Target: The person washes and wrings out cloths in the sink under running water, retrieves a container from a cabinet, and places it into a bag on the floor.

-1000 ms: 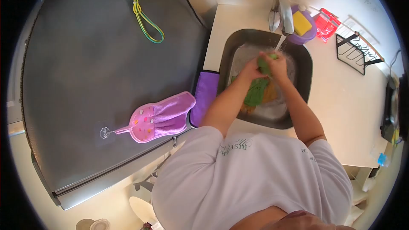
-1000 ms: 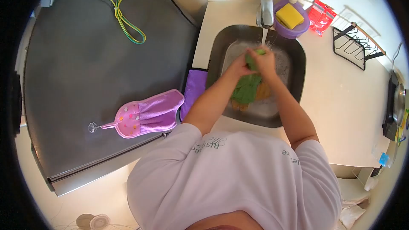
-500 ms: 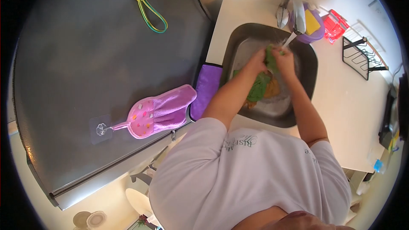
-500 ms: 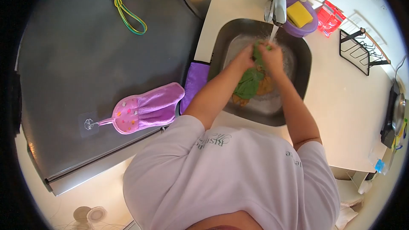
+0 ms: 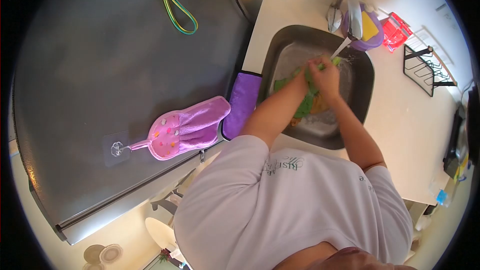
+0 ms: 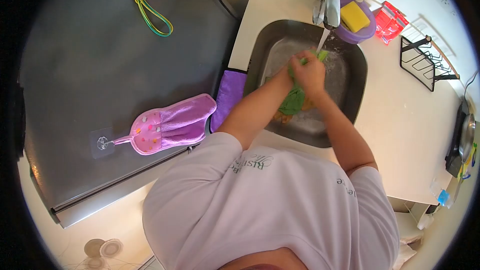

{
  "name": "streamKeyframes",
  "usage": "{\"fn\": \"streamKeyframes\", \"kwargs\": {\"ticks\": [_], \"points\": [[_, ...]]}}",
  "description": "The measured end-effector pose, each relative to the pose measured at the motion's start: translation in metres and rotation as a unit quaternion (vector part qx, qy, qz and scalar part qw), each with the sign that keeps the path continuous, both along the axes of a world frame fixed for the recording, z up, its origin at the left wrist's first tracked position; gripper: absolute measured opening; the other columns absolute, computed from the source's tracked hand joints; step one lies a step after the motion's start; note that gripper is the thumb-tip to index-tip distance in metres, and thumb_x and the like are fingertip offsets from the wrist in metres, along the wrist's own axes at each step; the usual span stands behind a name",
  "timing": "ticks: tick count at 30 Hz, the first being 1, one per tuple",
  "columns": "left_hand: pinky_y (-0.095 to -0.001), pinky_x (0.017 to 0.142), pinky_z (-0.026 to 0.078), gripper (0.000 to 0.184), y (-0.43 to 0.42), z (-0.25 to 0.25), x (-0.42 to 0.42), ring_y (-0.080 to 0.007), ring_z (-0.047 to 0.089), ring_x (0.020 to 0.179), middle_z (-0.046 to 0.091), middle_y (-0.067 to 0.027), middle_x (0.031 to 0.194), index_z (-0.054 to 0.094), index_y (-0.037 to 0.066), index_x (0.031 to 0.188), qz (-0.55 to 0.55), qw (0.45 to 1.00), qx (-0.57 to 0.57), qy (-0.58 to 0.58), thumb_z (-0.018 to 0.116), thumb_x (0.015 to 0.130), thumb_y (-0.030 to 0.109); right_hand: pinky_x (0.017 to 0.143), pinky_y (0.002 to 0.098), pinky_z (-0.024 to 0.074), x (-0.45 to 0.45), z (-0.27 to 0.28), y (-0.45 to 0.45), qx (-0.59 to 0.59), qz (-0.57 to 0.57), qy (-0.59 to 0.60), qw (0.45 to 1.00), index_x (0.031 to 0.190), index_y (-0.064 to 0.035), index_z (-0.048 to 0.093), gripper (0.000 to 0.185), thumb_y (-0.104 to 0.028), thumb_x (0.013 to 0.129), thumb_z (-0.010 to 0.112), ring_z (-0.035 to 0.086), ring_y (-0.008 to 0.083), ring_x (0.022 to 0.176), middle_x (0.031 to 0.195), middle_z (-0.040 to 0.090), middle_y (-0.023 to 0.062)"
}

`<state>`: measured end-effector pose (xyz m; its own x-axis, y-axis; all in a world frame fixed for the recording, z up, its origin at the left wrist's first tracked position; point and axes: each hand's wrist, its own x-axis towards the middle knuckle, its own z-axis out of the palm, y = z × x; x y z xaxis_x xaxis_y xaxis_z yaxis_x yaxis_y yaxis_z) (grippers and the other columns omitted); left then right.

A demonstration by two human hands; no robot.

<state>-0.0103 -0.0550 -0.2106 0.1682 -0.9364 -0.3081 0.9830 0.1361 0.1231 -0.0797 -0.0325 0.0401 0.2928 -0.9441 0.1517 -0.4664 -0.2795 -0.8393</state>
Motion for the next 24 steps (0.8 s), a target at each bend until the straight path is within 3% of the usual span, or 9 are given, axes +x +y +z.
{"fn": "streamKeyframes", "kwargs": {"ticks": [2,5,8,11,14,18,19,21,24], "points": [[-0.0376,0.085,0.045,0.028,-0.003,0.031,0.005,-0.0221,0.057,0.097,0.06,-0.0073,0.101,0.056,0.009,0.102,-0.131,0.982,-0.137,-0.001,0.043,0.09,0.031,0.064,0.0381,0.0474,0.009,-0.003,0.013,-0.143,-0.065,0.024,0.987,0.085,-0.0047,0.064,0.024,-0.025,0.072,0.064,0.063,0.0336,0.072,0.074,0.063,0.0187],[-0.0392,0.084,0.046,0.033,0.016,0.168,-0.007,-0.0236,0.058,0.097,0.059,-0.0092,0.103,0.056,0.008,0.101,-0.182,0.964,0.153,-0.122,0.043,0.089,0.036,0.065,0.038,0.0473,-0.007,-0.038,-0.037,0.1,-0.124,0.027,0.987,0.083,-0.0054,0.063,0.022,-0.024,0.071,0.065,0.062,0.0357,0.072,0.078,0.064,0.019],[-0.0389,0.081,0.047,0.033,0.027,0.225,0.003,-0.0234,0.058,0.092,0.06,-0.009,0.1,0.056,0.008,0.101,-0.221,0.958,0.173,-0.066,0.043,0.088,0.036,0.067,0.0382,0.0478,-0.023,-0.047,-0.064,0.111,-0.112,0.067,0.985,0.084,-0.006,0.064,0.023,-0.025,0.071,0.065,0.062,0.0363,0.073,0.079,0.064,0.02],[-0.0382,0.082,0.047,0.034,0.039,0.217,0.015,-0.0233,0.059,0.09,0.06,-0.0088,0.1,0.056,0.008,0.103,-0.218,0.963,0.133,-0.083,0.045,0.088,0.036,0.067,0.0394,0.0479,-0.018,-0.001,-0.031,0.134,0.0,-0.027,0.991,0.083,-0.0053,0.063,0.024,-0.027,0.072,0.064,0.062,0.0376,0.074,0.079,0.064,0.0201],[-0.0383,0.083,0.046,0.036,0.037,0.197,0.018,-0.0235,0.059,0.093,0.06,-0.009,0.103,0.056,0.008,0.106,-0.174,0.967,0.139,-0.12,0.046,0.088,0.037,0.066,0.0399,0.0474,0.005,-0.004,0.014,-0.085,0.004,0.046,0.995,0.08,-0.0033,0.062,0.025,-0.028,0.074,0.062,0.061,0.0377,0.072,0.077,0.063,0.0206],[-0.0388,0.085,0.046,0.038,0.017,0.171,-0.007,-0.0236,0.058,0.097,0.06,-0.0092,0.107,0.056,0.009,0.111,-0.111,0.97,0.174,-0.127,0.048,0.088,0.038,0.067,0.039,0.0477,-0.009,-0.048,-0.041,-0.03,-0.027,0.117,0.992,0.076,-0.0024,0.062,0.026,-0.028,0.074,0.064,0.061,0.0368,0.074,0.079,0.064,0.0201],[-0.0391,0.085,0.046,0.036,0.018,0.181,-0.007,-0.0236,0.058,0.097,0.06,-0.009,0.107,0.056,0.009,0.11,-0.14,0.968,0.171,-0.119,0.048,0.088,0.037,0.068,0.0385,0.0478,-0.023,-0.093,-0.077,-0.046,-0.002,0.158,0.986,0.077,-0.0025,0.062,0.026,-0.028,0.075,0.064,0.062,0.0358,0.074,0.079,0.064,0.0202],[-0.0395,0.084,0.046,0.034,0.026,0.211,-0.006,-0.0236,0.058,0.096,0.059,-0.0088,0.107,0.057,0.01,0.109,-0.199,0.961,0.166,-0.098,0.048,0.089,0.036,0.069,0.0376,0.0478,-0.029,-0.102,-0.087,-0.01,0.013,0.13,0.991,0.079,-0.0028,0.064,0.026,-0.028,0.075,0.065,0.063,0.0334,0.075,0.079,0.064,0.0199],[-0.0402,0.08,0.046,0.027,0.035,0.214,0.02,-0.0231,0.058,0.088,0.06,-0.0077,0.1,0.059,0.012,0.101,-0.21,0.972,0.1,-0.015,0.045,0.09,0.032,0.068,0.0359,0.0474,-0.013,-0.019,-0.051,0.117,-0.011,0.003,0.993,0.085,-0.0035,0.066,0.027,-0.03,0.077,0.065,0.065,0.028,0.076,0.077,0.064,0.0186]]}}
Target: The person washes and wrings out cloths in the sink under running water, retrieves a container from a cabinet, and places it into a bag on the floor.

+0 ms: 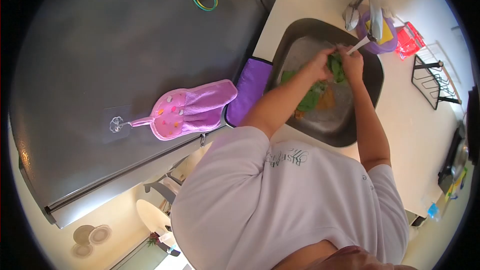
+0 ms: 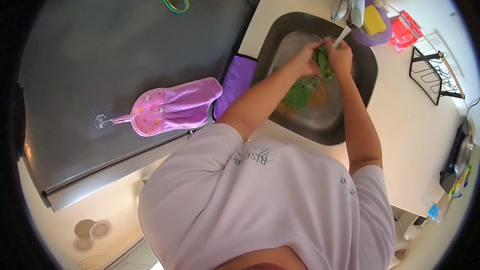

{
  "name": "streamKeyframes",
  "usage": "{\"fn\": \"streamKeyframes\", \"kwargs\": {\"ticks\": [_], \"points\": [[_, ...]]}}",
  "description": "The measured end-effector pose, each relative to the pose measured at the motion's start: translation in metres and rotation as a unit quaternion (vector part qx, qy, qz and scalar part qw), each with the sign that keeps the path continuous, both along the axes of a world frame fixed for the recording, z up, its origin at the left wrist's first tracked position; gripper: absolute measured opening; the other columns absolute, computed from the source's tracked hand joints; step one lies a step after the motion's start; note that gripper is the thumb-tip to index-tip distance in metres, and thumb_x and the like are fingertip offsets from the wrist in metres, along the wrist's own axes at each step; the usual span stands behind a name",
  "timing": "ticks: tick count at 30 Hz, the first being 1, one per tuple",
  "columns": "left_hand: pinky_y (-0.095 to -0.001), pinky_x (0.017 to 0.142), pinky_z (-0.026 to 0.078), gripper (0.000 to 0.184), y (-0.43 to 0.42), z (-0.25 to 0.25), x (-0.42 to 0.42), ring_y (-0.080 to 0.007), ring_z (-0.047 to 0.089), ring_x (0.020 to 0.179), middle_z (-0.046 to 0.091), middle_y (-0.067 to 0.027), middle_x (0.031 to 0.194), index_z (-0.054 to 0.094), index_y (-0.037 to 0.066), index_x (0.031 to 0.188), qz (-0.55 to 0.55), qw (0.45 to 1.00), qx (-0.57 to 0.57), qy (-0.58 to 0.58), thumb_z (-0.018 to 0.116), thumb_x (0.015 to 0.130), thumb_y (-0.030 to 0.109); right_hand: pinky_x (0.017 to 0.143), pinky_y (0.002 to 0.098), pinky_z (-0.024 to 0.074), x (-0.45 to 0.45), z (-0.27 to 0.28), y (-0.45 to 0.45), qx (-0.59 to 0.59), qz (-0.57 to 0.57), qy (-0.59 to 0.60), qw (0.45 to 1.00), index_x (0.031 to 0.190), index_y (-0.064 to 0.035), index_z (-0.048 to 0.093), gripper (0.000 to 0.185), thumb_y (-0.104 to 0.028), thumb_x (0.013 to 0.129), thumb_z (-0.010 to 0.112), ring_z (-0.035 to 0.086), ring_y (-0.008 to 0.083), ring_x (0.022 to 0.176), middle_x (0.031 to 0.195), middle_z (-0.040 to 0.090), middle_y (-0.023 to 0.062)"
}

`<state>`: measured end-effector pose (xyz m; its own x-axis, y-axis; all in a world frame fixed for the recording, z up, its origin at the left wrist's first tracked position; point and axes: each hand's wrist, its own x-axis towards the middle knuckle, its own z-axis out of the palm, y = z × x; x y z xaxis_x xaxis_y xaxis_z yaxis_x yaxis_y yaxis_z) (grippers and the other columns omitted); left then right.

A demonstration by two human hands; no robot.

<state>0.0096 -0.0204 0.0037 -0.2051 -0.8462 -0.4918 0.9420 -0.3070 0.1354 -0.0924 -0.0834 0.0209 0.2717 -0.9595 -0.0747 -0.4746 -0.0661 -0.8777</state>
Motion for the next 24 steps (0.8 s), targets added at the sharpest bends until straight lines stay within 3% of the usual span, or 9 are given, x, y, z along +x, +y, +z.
{"fn": "streamKeyframes", "kwargs": {"ticks": [3,4,7,10,14,16,19,22,24], "points": [[-0.0414,0.083,0.046,0.032,0.015,0.011,-0.002,-0.0237,0.058,0.094,0.061,-0.0097,0.1,0.058,0.007,0.1,0.072,0.968,-0.023,-0.241,0.042,0.091,0.033,0.069,0.038,0.0475,0.018,0.022,0.043,-0.105,0.045,0.013,0.993,0.085,-0.0044,0.066,0.027,-0.03,0.076,0.065,0.064,0.0331,0.077,0.077,0.064,0.0196],[-0.0417,0.082,0.046,0.034,-0.015,-0.071,0.006,-0.0228,0.059,0.092,0.06,-0.0101,0.099,0.058,0.01,0.101,-0.05,0.95,-0.292,-0.104,0.04,0.091,0.037,0.07,0.039,0.0476,0.021,0.023,0.049,-0.109,0.027,0.044,0.993,0.085,-0.0048,0.065,0.026,-0.029,0.075,0.065,0.063,0.0347,0.078,0.078,0.064,0.0199],[-0.0436,0.083,0.047,0.035,-0.015,-0.057,-0.009,-0.0257,0.058,0.093,0.06,-0.0119,0.102,0.057,0.007,0.103,0.04,0.997,-0.061,-0.001,0.038,0.093,0.036,0.072,0.0423,0.0473,0.024,0.013,0.04,-0.099,-0.016,0.095,0.99,0.086,-0.0068,0.065,0.023,-0.027,0.074,0.063,0.061,0.0388,0.079,0.078,0.064,0.0202],[-0.0431,0.082,0.047,0.04,0.004,0.003,-0.022,-0.0275,0.059,0.091,0.06,-0.0137,0.099,0.057,0.005,0.102,-0.02,0.994,0.036,-0.098,0.042,0.091,0.041,0.073,0.0463,0.0462,-0.004,-0.03,-0.005,-0.044,-0.045,0.099,0.993,0.087,-0.0099,0.066,0.023,-0.028,0.074,0.061,0.06,0.0415,0.078,0.079,0.063,0.0203],[-0.0409,0.092,0.044,0.037,0.02,0.036,0.01,-0.0271,0.057,0.101,0.058,-0.0131,0.108,0.053,0.003,0.111,-0.076,0.997,-0.03,-0.016,0.051,0.089,0.033,0.072,0.0462,0.0462,-0.022,-0.037,-0.025,0.003,0.118,0.128,0.985,0.088,-0.0076,0.066,0.029,-0.034,0.078,0.059,0.059,0.0411,0.08,0.08,0.063,0.0217],[-0.0399,0.093,0.043,0.035,0.023,0.018,0.028,-0.0265,0.056,0.104,0.057,-0.013,0.111,0.051,0.002,0.114,-0.092,0.99,-0.001,-0.106,0.053,0.088,0.026,0.073,0.0457,0.0465,-0.021,0.001,-0.021,0.031,0.257,0.12,0.958,0.086,-0.0048,0.065,0.033,-0.037,0.081,0.057,0.059,0.0405,0.082,0.081,0.063,0.0223],[-0.0378,0.091,0.044,0.036,0.014,0.021,0.028,-0.0248,0.055,0.105,0.056,-0.0128,0.112,0.048,0.001,0.117,-0.155,0.971,0.0,-0.184,0.055,0.087,0.018,0.081,0.0349,0.0459,-0.012,0.031,-0.018,-0.03,0.29,0.25,0.923,0.103,-0.0029,0.063,0.04,-0.039,0.087,0.055,0.062,0.0268,0.09,0.091,0.065,0.0168],[-0.0357,0.086,0.046,0.036,0.001,0.057,0.01,-0.0217,0.057,0.101,0.058,-0.0109,0.108,0.05,0.001,0.116,-0.193,0.91,-0.054,-0.364,0.059,0.084,0.016,0.086,0.0328,0.0431,-0.018,0.038,-0.018,0.067,0.198,-0.006,0.978,0.114,-0.0013,0.057,0.052,-0.045,0.086,0.055,0.057,0.0195,0.099,0.105,0.062,0.0128],[-0.034,0.084,0.046,0.035,-0.008,0.064,0.011,-0.0193,0.058,0.097,0.059,-0.0087,0.103,0.053,0.001,0.112,-0.209,0.865,-0.098,-0.446,0.063,0.082,0.016,0.089,0.0316,0.0417,-0.028,0.05,-0.024,0.167,0.26,-0.066,0.949,0.119,-0.0005,0.054,0.055,-0.045,0.086,0.056,0.053,0.0174,0.104,0.111,0.059,0.0111]]}}
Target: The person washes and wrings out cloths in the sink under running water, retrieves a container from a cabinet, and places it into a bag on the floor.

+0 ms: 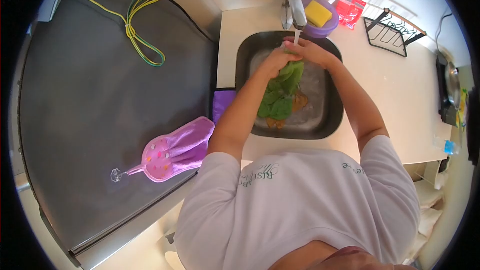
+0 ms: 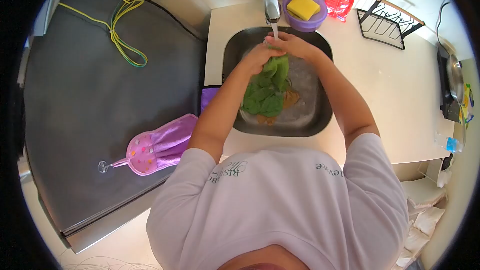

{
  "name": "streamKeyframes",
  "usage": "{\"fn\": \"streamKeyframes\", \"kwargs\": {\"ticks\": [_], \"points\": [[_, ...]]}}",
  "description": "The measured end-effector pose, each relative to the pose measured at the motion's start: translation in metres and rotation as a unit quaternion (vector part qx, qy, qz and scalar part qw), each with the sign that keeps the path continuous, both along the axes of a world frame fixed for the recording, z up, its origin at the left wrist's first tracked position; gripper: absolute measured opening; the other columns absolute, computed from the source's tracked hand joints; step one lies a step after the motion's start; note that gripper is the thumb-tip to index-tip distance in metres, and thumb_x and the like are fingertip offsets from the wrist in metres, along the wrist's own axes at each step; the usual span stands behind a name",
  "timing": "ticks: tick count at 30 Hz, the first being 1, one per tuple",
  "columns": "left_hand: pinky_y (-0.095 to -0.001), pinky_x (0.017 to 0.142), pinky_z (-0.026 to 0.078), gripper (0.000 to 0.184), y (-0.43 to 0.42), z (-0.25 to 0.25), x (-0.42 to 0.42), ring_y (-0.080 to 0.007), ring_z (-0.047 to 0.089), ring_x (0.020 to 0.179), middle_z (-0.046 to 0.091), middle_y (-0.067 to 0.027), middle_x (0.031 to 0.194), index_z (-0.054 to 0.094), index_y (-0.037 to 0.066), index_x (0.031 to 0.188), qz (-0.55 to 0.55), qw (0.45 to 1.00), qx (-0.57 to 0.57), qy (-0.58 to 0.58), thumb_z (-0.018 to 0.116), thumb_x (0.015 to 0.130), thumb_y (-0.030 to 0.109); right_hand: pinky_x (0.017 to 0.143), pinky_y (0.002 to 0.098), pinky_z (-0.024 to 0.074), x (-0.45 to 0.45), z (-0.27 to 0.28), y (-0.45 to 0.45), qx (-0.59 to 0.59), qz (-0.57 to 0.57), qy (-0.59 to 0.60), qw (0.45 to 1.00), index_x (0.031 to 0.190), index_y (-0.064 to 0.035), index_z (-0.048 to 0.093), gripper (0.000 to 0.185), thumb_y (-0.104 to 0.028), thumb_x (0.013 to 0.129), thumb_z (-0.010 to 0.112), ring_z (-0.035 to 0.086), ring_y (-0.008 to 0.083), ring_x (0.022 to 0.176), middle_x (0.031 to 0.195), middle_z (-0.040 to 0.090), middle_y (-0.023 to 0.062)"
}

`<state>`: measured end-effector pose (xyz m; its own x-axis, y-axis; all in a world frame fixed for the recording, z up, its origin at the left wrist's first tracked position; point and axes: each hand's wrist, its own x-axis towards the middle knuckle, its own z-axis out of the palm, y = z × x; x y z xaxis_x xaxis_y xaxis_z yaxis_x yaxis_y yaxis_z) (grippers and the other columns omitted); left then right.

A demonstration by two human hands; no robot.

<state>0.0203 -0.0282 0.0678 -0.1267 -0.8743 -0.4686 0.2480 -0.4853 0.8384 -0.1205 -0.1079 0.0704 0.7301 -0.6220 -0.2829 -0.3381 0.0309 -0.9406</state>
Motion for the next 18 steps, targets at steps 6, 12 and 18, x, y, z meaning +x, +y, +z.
{"fn": "streamKeyframes", "kwargs": {"ticks": [6,12,18], "points": [[-0.0302,0.078,0.046,0.031,-0.011,0.016,0.026,-0.0151,0.06,0.085,0.064,-0.006,0.093,0.063,0.002,0.101,-0.082,0.986,-0.056,-0.13,0.07,0.076,0.019,0.069,0.0268,0.0442,-0.026,0.043,-0.022,-0.154,0.048,0.135,0.978,0.092,-0.002,0.065,0.038,-0.039,0.084,0.062,0.056,0.0105,0.074,0.079,0.062,0.0016],[-0.0311,0.075,0.045,0.037,0.013,-0.056,0.042,-0.0171,0.059,0.081,0.066,-0.0098,0.092,0.065,0.001,0.101,-0.154,0.93,-0.068,-0.327,0.067,0.077,0.029,0.068,0.0265,0.0448,-0.026,0.077,-0.01,-0.097,-0.148,-0.076,0.981,0.09,-0.0015,0.064,0.03,-0.031,0.085,0.062,0.056,0.0081,0.074,0.077,0.062,0.0],[-0.0319,0.076,0.045,0.034,0.018,0.013,0.014,-0.0203,0.06,0.082,0.064,-0.0091,0.085,0.064,0.0,0.094,-0.03,0.922,-0.121,-0.367,0.054,0.086,0.031,0.07,0.0264,0.0459,-0.024,0.049,-0.016,-0.114,-0.088,0.044,0.989,0.099,-0.0034,0.064,0.036,-0.037,0.085,0.06,0.058,0.0105,0.079,0.089,0.064,0.001]]}}
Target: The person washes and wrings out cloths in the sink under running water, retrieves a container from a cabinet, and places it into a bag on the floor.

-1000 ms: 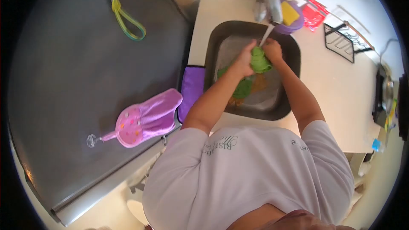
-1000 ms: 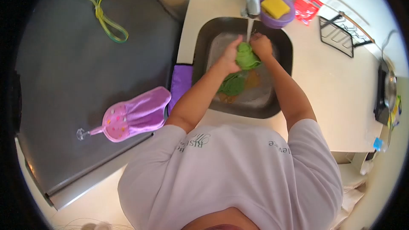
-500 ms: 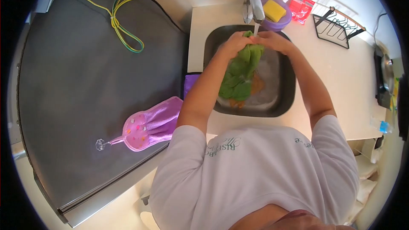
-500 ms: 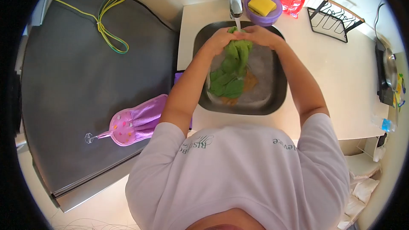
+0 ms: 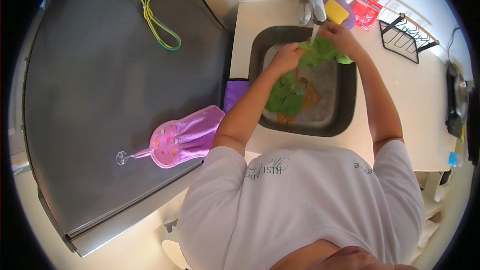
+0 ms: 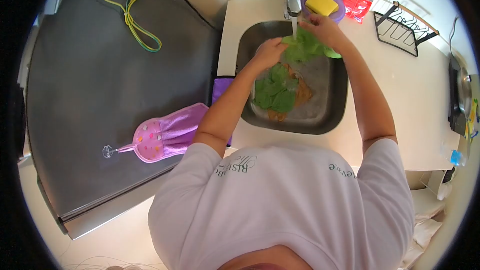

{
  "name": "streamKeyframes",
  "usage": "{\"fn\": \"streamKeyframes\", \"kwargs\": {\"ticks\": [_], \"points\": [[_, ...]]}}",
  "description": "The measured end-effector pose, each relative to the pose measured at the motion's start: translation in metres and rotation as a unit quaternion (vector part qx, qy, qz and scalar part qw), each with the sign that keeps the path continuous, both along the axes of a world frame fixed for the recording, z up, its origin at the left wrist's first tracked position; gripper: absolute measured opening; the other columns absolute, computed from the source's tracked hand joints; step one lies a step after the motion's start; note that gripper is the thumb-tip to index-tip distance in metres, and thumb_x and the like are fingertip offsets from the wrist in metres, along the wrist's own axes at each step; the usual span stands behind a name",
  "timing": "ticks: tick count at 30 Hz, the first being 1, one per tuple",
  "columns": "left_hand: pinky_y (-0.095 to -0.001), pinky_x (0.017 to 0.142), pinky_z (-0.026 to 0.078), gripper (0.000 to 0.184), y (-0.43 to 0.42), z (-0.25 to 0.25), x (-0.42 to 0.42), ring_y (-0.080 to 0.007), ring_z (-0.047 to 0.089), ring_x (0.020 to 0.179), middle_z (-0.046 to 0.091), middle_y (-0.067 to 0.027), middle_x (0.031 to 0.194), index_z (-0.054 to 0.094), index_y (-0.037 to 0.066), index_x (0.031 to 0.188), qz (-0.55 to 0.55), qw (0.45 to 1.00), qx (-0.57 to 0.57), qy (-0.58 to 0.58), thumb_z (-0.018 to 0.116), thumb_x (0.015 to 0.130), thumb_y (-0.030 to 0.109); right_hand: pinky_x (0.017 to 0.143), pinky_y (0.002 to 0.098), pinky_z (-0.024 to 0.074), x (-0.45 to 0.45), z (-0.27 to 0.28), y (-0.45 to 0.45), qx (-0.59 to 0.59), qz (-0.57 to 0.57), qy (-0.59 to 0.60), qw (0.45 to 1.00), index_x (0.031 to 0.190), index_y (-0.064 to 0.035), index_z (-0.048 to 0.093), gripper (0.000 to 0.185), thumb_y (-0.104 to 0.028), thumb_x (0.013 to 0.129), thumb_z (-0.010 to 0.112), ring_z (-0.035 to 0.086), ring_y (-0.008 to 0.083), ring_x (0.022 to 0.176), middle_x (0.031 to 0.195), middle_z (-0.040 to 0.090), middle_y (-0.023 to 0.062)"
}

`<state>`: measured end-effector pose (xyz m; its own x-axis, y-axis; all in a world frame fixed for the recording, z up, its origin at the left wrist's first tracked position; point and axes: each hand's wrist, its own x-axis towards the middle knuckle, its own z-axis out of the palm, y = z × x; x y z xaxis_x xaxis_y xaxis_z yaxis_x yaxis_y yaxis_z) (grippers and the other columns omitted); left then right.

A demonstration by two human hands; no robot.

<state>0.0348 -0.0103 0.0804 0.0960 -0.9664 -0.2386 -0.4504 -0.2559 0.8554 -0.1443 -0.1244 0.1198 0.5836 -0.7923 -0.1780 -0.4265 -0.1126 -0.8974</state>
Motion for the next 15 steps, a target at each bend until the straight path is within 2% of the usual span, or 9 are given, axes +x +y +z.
{"fn": "streamKeyframes", "kwargs": {"ticks": [2,3,4,5,7,9,11,12,15], "points": [[-0.0325,0.077,0.046,0.033,-0.009,0.017,-0.011,-0.0206,0.059,0.084,0.063,-0.0064,0.088,0.062,0.001,0.095,-0.02,0.998,-0.048,-0.043,0.05,0.089,0.031,0.073,0.0269,0.0458,0.005,-0.033,-0.002,-0.077,0.014,0.162,0.984,0.104,-0.0064,0.063,0.038,-0.04,0.087,0.056,0.058,0.0122,0.082,0.094,0.063,0.0022],[-0.0345,0.079,0.046,0.032,-0.011,0.024,-0.017,-0.0221,0.059,0.087,0.062,-0.0081,0.092,0.06,0.0,0.098,0.02,0.995,-0.02,0.096,0.051,0.089,0.03,0.074,0.0278,0.0457,0.007,-0.053,0.004,0.045,-0.025,0.066,0.997,0.105,-0.0083,0.063,0.038,-0.042,0.088,0.054,0.059,0.0139,0.082,0.096,0.063,0.0033],[-0.0366,0.081,0.046,0.032,-0.015,0.029,-0.023,-0.0237,0.059,0.089,0.062,-0.0098,0.096,0.058,0.0,0.102,0.059,0.971,0.006,0.231,0.051,0.089,0.029,0.075,0.0287,0.0456,0.009,-0.074,0.014,0.167,-0.065,-0.032,0.983,0.106,-0.0102,0.063,0.039,-0.043,0.088,0.052,0.059,0.0157,0.083,0.098,0.063,0.0044],[-0.0386,0.083,0.046,0.033,-0.017,0.032,-0.025,-0.0252,0.059,0.092,0.061,-0.0115,0.1,0.056,0.0,0.106,0.096,0.926,0.03,0.363,0.051,0.089,0.028,0.077,0.0297,0.0454,0.01,-0.088,0.022,0.287,-0.104,-0.127,0.944,0.107,-0.0122,0.062,0.04,-0.045,0.089,0.05,0.059,0.0174,0.083,0.101,0.063,0.0055],[-0.0432,0.086,0.045,0.033,-0.024,0.034,-0.022,-0.0272,0.059,0.096,0.059,-0.0132,0.104,0.052,0.001,0.109,0.119,0.862,0.055,0.49,0.053,0.088,0.027,0.079,0.0319,0.0455,0.014,-0.099,0.034,0.456,-0.124,-0.167,0.865,0.111,-0.0139,0.059,0.041,-0.047,0.088,0.049,0.06,0.0204,0.084,0.105,0.062,0.0061],[-0.0459,0.089,0.044,0.032,-0.026,0.033,-0.016,-0.0285,0.058,0.098,0.059,-0.0146,0.105,0.051,0.001,0.108,0.131,0.801,0.054,0.582,0.055,0.087,0.025,0.081,0.034,0.0459,0.012,-0.104,0.045,0.547,-0.12,-0.231,0.796,0.114,-0.0135,0.056,0.042,-0.045,0.088,0.051,0.06,0.0226,0.085,0.107,0.06,0.0067],[-0.0467,0.091,0.043,0.029,-0.021,0.033,-0.001,-0.029,0.058,0.098,0.059,-0.0157,0.104,0.053,0.001,0.104,0.136,0.754,0.029,0.642,0.056,0.087,0.024,0.082,0.0359,0.0467,0.017,-0.091,0.062,0.57,-0.092,-0.322,0.751,0.116,-0.0109,0.052,0.042,-0.041,0.086,0.055,0.06,0.0239,0.087,0.107,0.059,0.0073],[-0.0471,0.092,0.043,0.028,-0.022,0.013,0.01,-0.0304,0.057,0.098,0.058,-0.0159,0.103,0.053,0.0,0.101,0.161,0.775,0.001,0.612,0.057,0.085,0.023,0.08,0.0359,0.0474,0.016,-0.094,0.057,0.544,-0.108,-0.336,0.761,0.114,-0.0095,0.052,0.04,-0.036,0.085,0.057,0.06,0.0238,0.087,0.105,0.059,0.0078],[-0.0466,0.092,0.043,0.031,-0.015,-0.06,0.044,-0.0302,0.057,0.096,0.058,-0.016,0.1,0.053,-0.001,0.099,0.263,0.739,0.011,0.62,0.06,0.082,0.024,0.076,0.0352,0.0494,0.015,-0.093,0.042,0.447,-0.148,-0.352,0.809,0.108,-0.0059,0.054,0.034,-0.023,0.081,0.063,0.06,0.0225,0.085,0.098,0.059,0.0089]]}}
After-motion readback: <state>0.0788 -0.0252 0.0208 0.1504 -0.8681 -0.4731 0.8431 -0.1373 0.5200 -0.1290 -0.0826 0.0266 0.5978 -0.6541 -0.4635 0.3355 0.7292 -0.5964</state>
